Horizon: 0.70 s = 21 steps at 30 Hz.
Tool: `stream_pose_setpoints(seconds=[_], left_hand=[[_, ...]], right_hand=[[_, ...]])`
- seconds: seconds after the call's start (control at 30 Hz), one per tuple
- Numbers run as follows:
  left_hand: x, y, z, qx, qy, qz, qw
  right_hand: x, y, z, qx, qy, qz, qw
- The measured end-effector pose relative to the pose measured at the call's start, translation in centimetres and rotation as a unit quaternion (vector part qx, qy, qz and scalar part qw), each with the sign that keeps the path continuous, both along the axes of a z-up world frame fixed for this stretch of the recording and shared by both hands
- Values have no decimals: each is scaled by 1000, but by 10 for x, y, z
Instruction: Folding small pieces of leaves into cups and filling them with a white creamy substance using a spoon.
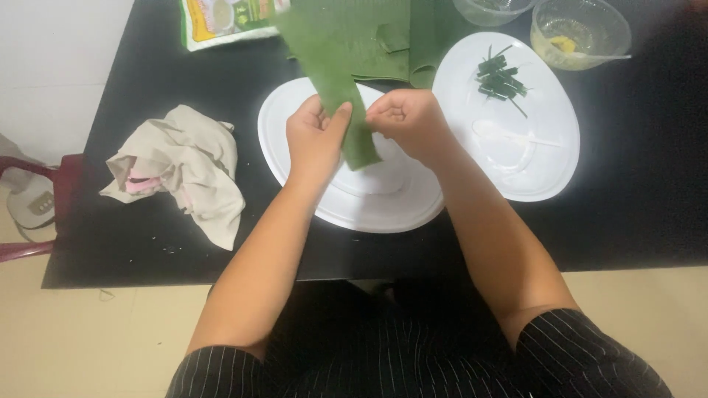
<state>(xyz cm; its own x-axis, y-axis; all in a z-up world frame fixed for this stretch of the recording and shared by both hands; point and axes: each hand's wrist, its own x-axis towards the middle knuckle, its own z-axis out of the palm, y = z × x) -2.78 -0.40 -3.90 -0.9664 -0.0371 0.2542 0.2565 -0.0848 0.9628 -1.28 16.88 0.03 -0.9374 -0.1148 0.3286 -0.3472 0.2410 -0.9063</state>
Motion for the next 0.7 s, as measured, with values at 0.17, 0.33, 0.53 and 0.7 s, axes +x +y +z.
stream_pose_setpoints(seconds=[0.17, 0.33, 0.53, 0.7], left_hand=[[10, 0, 14, -11, 1, -24, 1000], [12, 2, 16, -14, 22, -52, 998], [23, 3, 33, 29, 2, -89, 996], [2, 3, 13, 217, -38, -58, 974]], right_hand=[[3, -1, 3, 11, 10, 16, 1000], [-2, 5, -5, 4, 25, 14, 1000], [1, 5, 0, 50, 10, 15, 999], [2, 8, 9, 189, -40, 64, 979]])
